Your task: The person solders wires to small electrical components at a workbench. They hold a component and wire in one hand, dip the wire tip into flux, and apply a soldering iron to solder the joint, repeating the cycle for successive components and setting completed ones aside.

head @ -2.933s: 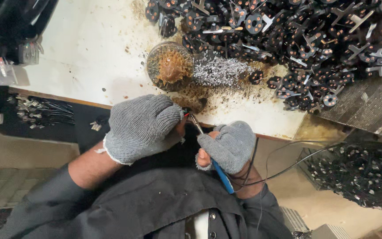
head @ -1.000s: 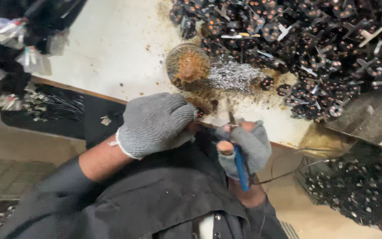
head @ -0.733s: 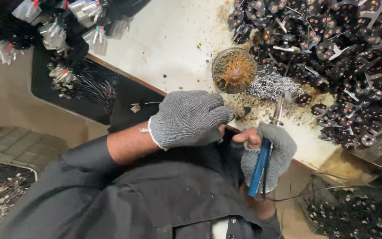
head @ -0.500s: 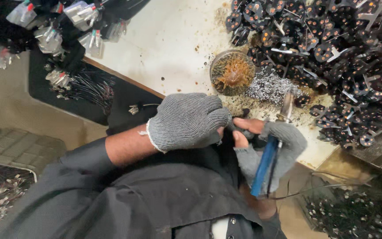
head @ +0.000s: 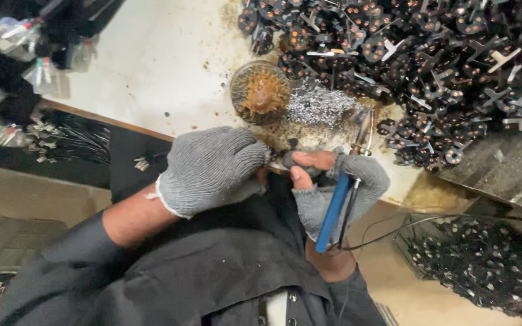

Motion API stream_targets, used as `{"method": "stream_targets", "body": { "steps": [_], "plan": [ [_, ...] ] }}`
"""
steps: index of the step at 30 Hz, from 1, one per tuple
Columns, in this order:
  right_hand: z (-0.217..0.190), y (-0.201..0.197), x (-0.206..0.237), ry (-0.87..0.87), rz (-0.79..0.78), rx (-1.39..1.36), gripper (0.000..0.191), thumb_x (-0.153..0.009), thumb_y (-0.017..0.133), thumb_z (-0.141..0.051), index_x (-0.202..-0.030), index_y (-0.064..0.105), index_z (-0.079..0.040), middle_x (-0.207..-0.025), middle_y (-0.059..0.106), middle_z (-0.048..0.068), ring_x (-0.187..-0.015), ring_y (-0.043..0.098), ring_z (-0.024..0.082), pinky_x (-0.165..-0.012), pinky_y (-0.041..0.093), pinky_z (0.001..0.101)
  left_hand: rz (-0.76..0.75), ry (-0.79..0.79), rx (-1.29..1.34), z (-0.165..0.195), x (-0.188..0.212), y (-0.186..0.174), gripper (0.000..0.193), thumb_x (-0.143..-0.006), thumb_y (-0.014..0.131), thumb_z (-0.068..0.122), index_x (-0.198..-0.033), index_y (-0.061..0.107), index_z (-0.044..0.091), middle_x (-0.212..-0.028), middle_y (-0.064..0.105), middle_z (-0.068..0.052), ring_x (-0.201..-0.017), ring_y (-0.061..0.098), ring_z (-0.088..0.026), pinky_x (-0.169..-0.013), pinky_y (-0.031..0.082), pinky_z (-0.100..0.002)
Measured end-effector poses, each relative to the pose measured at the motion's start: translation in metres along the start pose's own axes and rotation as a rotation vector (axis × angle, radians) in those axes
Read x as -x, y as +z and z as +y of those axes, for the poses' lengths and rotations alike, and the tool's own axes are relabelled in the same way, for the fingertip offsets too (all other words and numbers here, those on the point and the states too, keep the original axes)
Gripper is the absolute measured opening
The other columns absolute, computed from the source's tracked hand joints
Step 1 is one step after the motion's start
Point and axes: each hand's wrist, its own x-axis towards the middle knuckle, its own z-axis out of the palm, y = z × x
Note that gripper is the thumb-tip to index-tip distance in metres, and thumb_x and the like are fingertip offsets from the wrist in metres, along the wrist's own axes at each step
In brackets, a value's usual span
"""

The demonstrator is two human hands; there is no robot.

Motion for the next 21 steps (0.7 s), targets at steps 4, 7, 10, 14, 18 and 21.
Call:
{"method": "stream_targets", "body": {
  "steps": [4,7,10,14,18,21],
  "plan": [
    [0.005,-0.002,0.003,-0.054,-0.061,0.111,0.059,-0.096,0.077,-0.002,-0.129,0.030,-0.014,-0.108,0.073,0.020,-0.099,0.074,0.027,-0.095,0.058,0.0380,-0.025,-0.009,-0.010,0.000,-0.002,0.002,0.036,-0.069,0.084,0.036,-0.095,0.067,0.018,-0.082,0.061,-0.004,-0.067,0.063,-0.027,-0.051,0.044,-0.043],
    [0.009,-0.003,-0.001,-0.068,-0.052,0.047,0.056,-0.102,0.075,-0.005,-0.129,0.028,-0.016,-0.109,0.074,0.019,-0.100,0.076,0.026,-0.094,0.060,0.0364,0.009,-0.009,-0.029,0.002,-0.004,0.005,0.031,-0.072,0.083,0.033,-0.094,0.066,0.019,-0.083,0.061,-0.003,-0.067,0.063,-0.026,-0.052,0.044,-0.043],
    [0.006,-0.003,-0.005,-0.048,-0.046,0.031,0.055,-0.106,0.075,-0.007,-0.131,0.027,-0.017,-0.109,0.074,0.019,-0.102,0.076,0.026,-0.097,0.061,0.0364,-0.016,-0.005,-0.027,0.001,-0.004,0.005,0.032,-0.070,0.084,0.035,-0.089,0.064,0.019,-0.079,0.059,-0.004,-0.065,0.063,-0.027,-0.050,0.043,-0.044],
    [-0.005,0.001,-0.013,-0.100,-0.052,0.041,0.053,-0.099,0.078,-0.009,-0.128,0.033,-0.012,-0.109,0.075,0.016,-0.097,0.077,0.024,-0.091,0.063,0.0343,-0.004,0.003,-0.027,-0.002,-0.001,0.007,0.033,-0.071,0.084,0.035,-0.093,0.065,0.018,-0.081,0.059,-0.003,-0.067,0.063,-0.027,-0.051,0.043,-0.043],
    [-0.015,-0.003,-0.015,0.071,-0.198,0.274,0.027,-0.091,0.076,0.000,-0.111,0.062,-0.010,-0.099,0.077,0.017,-0.091,0.076,0.026,-0.083,0.060,0.0363,-0.029,-0.012,0.000,0.003,-0.005,0.002,0.032,-0.071,0.083,0.033,-0.092,0.065,0.018,-0.083,0.060,-0.004,-0.068,0.064,-0.027,-0.052,0.044,-0.044],
    [-0.008,-0.004,-0.013,-0.058,-0.182,0.238,0.031,-0.095,0.076,0.000,-0.116,0.058,-0.011,-0.103,0.077,0.015,-0.095,0.077,0.024,-0.089,0.060,0.0349,-0.058,-0.054,0.046,0.011,-0.008,-0.017,0.028,-0.075,0.081,0.026,-0.094,0.064,0.015,-0.095,0.063,-0.007,-0.075,0.066,-0.030,-0.058,0.049,-0.043]
  ]
}}
